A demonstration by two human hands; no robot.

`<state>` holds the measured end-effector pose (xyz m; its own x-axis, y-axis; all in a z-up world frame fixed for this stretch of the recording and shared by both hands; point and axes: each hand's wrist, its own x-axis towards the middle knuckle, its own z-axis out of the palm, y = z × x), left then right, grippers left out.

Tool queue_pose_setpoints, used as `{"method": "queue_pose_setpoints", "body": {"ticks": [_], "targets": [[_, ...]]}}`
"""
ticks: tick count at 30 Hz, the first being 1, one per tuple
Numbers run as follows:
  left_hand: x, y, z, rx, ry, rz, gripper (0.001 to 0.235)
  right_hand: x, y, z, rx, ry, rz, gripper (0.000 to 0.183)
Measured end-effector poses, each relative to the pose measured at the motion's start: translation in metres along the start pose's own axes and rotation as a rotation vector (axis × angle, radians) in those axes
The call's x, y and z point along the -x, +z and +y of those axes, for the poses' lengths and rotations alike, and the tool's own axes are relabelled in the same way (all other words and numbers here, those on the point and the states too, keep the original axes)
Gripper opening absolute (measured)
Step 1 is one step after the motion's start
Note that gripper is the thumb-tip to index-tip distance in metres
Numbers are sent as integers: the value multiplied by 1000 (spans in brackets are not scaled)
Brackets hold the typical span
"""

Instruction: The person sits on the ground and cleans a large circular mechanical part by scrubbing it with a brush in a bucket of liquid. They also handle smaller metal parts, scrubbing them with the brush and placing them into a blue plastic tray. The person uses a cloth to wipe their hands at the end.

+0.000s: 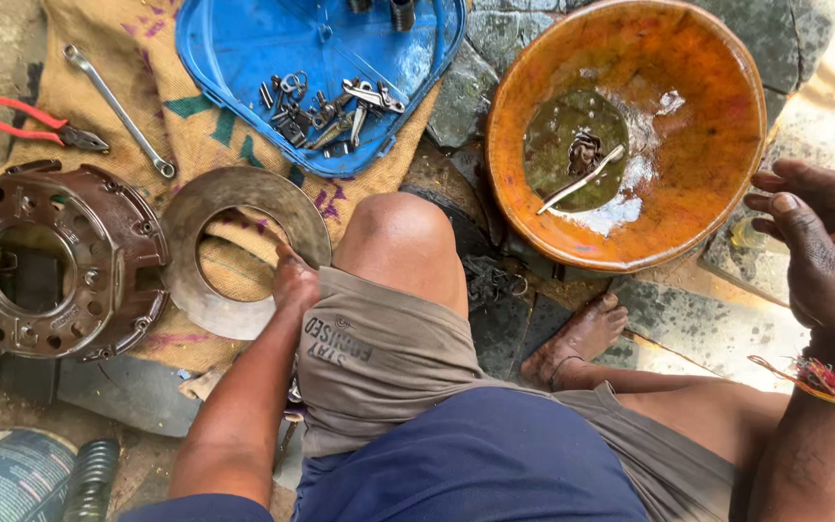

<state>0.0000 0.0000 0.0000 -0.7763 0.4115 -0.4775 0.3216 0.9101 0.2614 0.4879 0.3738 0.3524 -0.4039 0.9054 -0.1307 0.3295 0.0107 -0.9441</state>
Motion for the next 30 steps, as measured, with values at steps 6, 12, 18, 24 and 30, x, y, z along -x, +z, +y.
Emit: {"method": "queue_pose_setpoints", "body": {"ticks": [6, 12, 18, 24, 30], "targets": [[-3, -11, 8, -15, -14, -77, 42, 0, -3, -2, 18, -21, 5, 24], [18, -38, 29, -6, 43, -31, 48, 5, 9, -14, 237, -64, -27, 30], [12, -30, 27, -22, -23, -45, 33, 11, 11, -14, 379, 39, -1, 35], [-2, 0, -10, 64, -26, -32, 33, -9, 17, 18, 549, 355, -291, 45], [1, 14, -39, 54, -93, -88, 37, -69, 52, 90, 999, 200, -440, 58]]}}
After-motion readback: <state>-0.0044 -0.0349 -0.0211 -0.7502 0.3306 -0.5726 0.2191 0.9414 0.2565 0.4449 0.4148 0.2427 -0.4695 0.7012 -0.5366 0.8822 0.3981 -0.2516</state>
